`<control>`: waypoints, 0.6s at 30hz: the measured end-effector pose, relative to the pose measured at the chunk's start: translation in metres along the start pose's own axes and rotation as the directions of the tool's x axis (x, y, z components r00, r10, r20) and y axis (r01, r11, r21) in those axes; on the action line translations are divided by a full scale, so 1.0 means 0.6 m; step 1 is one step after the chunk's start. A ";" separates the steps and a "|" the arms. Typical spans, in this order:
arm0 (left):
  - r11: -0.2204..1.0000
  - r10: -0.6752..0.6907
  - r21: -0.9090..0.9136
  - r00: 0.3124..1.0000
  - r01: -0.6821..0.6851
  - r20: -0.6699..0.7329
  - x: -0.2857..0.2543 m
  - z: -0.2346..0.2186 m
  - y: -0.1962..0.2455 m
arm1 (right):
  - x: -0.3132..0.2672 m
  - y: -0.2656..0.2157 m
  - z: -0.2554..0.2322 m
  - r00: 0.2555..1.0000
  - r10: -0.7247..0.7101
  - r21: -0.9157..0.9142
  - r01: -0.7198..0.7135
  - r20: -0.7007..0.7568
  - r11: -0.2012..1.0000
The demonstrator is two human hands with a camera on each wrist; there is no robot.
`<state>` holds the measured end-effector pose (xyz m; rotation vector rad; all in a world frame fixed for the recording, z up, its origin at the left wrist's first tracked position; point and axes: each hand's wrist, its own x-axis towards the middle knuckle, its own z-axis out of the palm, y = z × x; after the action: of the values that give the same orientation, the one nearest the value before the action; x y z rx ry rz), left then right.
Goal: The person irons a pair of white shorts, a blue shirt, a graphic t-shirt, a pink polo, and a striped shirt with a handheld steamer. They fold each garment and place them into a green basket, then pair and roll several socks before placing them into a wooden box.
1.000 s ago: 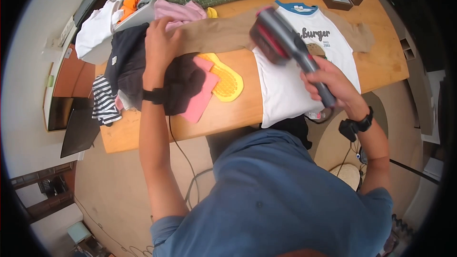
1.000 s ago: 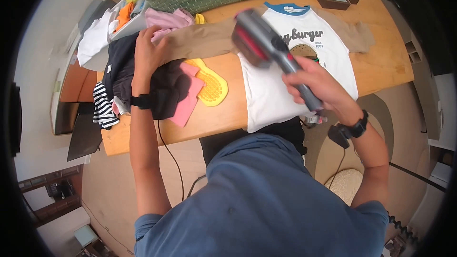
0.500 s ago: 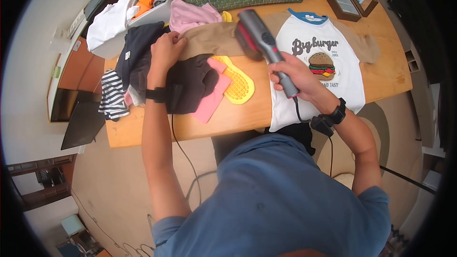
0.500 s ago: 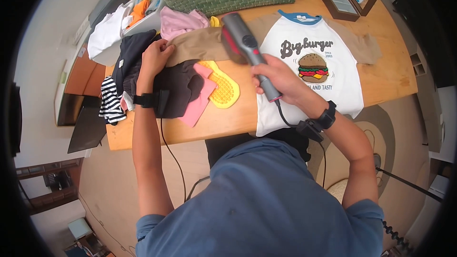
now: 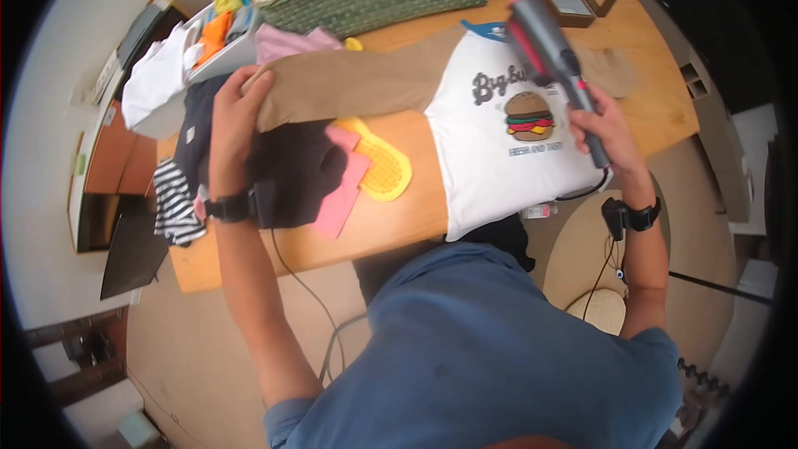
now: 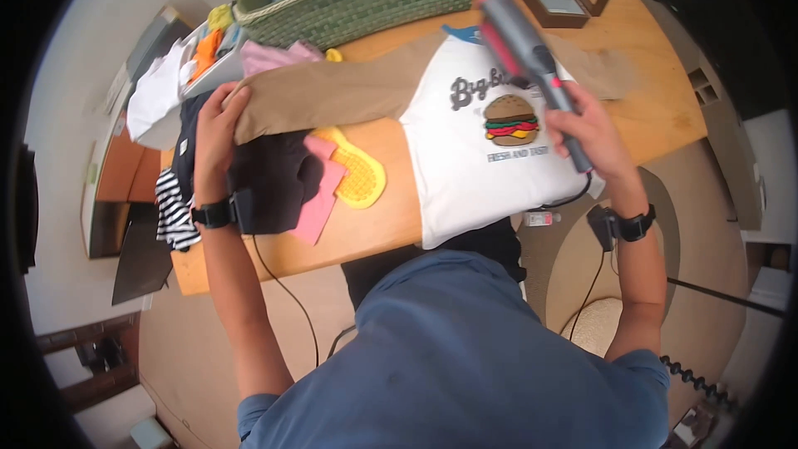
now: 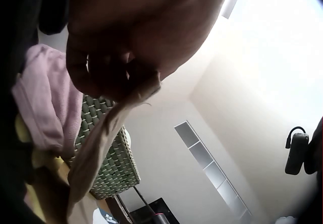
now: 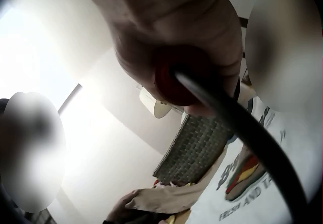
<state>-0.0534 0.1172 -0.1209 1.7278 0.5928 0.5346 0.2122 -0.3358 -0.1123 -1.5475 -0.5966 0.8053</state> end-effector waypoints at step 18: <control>0.905 0.326 -0.337 0.933 -0.261 0.151 -0.061 0.156 0.186 | 0.090 0.084 -0.323 0.839 -0.492 -0.970 -0.164 -0.232 0.177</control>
<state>-0.0100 0.0021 -0.0345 1.5497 0.0874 0.6171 0.3925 -0.4231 -0.1652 -2.7035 -0.9484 -0.4492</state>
